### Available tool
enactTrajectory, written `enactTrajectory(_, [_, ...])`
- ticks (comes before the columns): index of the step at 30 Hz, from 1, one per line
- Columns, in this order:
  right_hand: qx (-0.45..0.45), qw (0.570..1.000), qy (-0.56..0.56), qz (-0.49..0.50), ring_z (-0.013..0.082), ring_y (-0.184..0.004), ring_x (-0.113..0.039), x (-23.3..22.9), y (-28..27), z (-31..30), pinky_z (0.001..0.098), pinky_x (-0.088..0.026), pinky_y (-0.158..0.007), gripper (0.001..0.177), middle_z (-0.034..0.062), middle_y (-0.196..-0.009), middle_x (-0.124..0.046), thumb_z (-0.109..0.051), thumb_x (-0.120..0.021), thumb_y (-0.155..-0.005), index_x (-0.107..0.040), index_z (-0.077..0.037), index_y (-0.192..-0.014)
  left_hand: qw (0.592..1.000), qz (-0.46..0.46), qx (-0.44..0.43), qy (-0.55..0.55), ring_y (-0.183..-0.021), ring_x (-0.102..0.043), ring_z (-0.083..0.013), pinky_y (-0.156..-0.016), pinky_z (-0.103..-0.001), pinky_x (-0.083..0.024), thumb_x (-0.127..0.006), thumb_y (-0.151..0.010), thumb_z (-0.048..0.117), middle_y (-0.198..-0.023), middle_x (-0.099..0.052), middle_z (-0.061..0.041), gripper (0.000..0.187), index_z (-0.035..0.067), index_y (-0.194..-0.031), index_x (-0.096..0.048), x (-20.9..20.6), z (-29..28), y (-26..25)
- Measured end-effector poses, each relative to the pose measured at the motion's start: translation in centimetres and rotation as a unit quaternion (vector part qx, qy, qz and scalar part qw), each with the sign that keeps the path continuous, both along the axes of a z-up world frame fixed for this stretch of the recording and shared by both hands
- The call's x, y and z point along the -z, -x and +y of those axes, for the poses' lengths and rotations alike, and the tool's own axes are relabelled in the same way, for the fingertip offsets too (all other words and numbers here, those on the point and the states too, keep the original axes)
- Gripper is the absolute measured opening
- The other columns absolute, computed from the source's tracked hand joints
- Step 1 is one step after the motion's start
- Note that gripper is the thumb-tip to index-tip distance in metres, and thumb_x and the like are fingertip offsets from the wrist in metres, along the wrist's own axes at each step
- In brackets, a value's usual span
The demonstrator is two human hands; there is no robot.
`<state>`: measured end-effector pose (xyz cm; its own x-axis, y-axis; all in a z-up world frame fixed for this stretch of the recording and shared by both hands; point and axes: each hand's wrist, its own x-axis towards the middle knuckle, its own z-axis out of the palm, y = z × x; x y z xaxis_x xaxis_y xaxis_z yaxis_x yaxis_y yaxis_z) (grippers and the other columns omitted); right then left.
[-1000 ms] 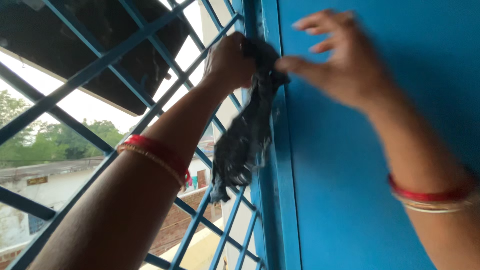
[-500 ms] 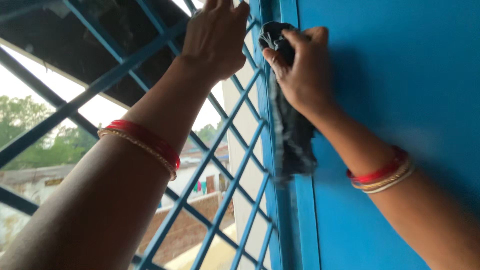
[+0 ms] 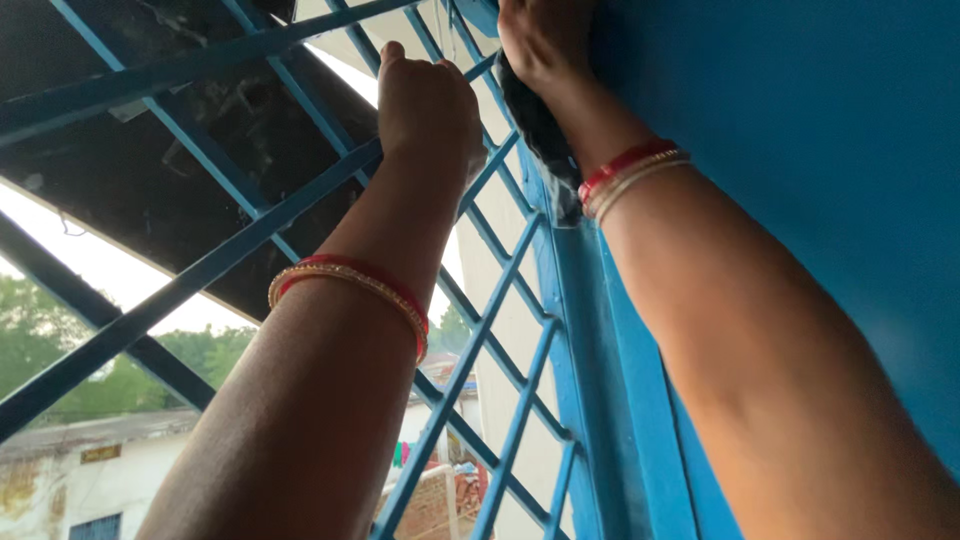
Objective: The person wipes a blue painted surface and a metal window grille with a dark cloth. They dip the cloth into a small orange bucket of water and continue wiping the surfaces.
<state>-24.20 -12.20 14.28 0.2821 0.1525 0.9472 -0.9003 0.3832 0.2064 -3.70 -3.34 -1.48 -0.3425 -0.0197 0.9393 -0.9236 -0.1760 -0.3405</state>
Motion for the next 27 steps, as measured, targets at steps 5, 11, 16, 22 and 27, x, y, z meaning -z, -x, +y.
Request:
enactTrajectory(5, [-0.144,0.964,0.158,0.161,0.0408,-0.118,-0.051,0.6,1.3,-5.7,0.0581,-0.039,-0.099,0.045,0.0237,-0.128,-0.057,-0.034,-0.055,-0.104,-0.052,-0.010,-0.142,1.000,0.001,0.006,-0.001,-0.086,-0.068,-0.0221,-0.105,-0.041,-0.037,-0.073,-0.094,0.041,-0.084,-0.074,-0.008,0.028,0.016,-0.100,-0.081,-0.9,-1.9,0.6])
enactTrajectory(11, [-0.349,0.923,0.152,0.057,0.0548,-0.127,-0.042,0.5,1.0,-9.5,0.0587,-0.032,-0.108,0.046,0.0377,-0.141,-0.045,-0.037,-0.048,-0.113,-0.044,0.000,-0.140,0.993,0.020,0.010,0.118,-0.098,-0.070,-0.0279,-0.101,-0.049,-0.036,-0.067,-0.083,0.052,-0.100,-0.076,-0.009,0.039,0.020,-0.102,-0.079,-3.1,-5.2,2.5])
enactTrajectory(16, [-0.375,0.923,0.050,-0.065,0.0481,-0.119,-0.051,0.1,-1.2,-8.0,0.0526,-0.041,-0.104,0.046,0.0319,-0.132,-0.052,-0.034,-0.051,-0.102,-0.047,-0.005,-0.137,0.999,0.014,-0.036,0.021,-0.097,-0.072,-0.0244,-0.118,-0.045,-0.024,-0.062,-0.104,0.038,-0.092,-0.080,-0.010,0.032,0.016,-0.098,-0.084,-2.8,-5.4,1.0])
enactTrajectory(22, [-0.280,0.947,0.101,-0.122,0.0485,-0.115,-0.060,3.8,-1.6,-5.1,0.0503,-0.047,-0.102,0.048,0.0339,-0.126,-0.058,-0.024,-0.058,-0.088,-0.053,0.004,-0.126,0.998,0.019,0.045,0.045,-0.085,-0.070,-0.0245,-0.111,-0.042,-0.031,-0.073,-0.094,0.040,-0.080,-0.073,-0.009,0.026,0.015,-0.097,-0.081,-1.7,-3.3,0.4])
enactTrajectory(27, [-0.109,0.982,0.015,-0.152,0.0434,-0.112,-0.064,8.8,-4.3,-0.8,0.0418,-0.056,-0.088,0.039,0.0358,-0.127,-0.056,-0.018,-0.061,-0.096,-0.053,0.003,-0.128,0.999,0.028,0.012,0.019,-0.068,-0.069,-0.0218,-0.111,-0.041,-0.029,-0.081,-0.083,0.039,-0.067,-0.070,-0.008,0.057,0.002,-0.124,-0.065,-0.3,-2.2,0.3])
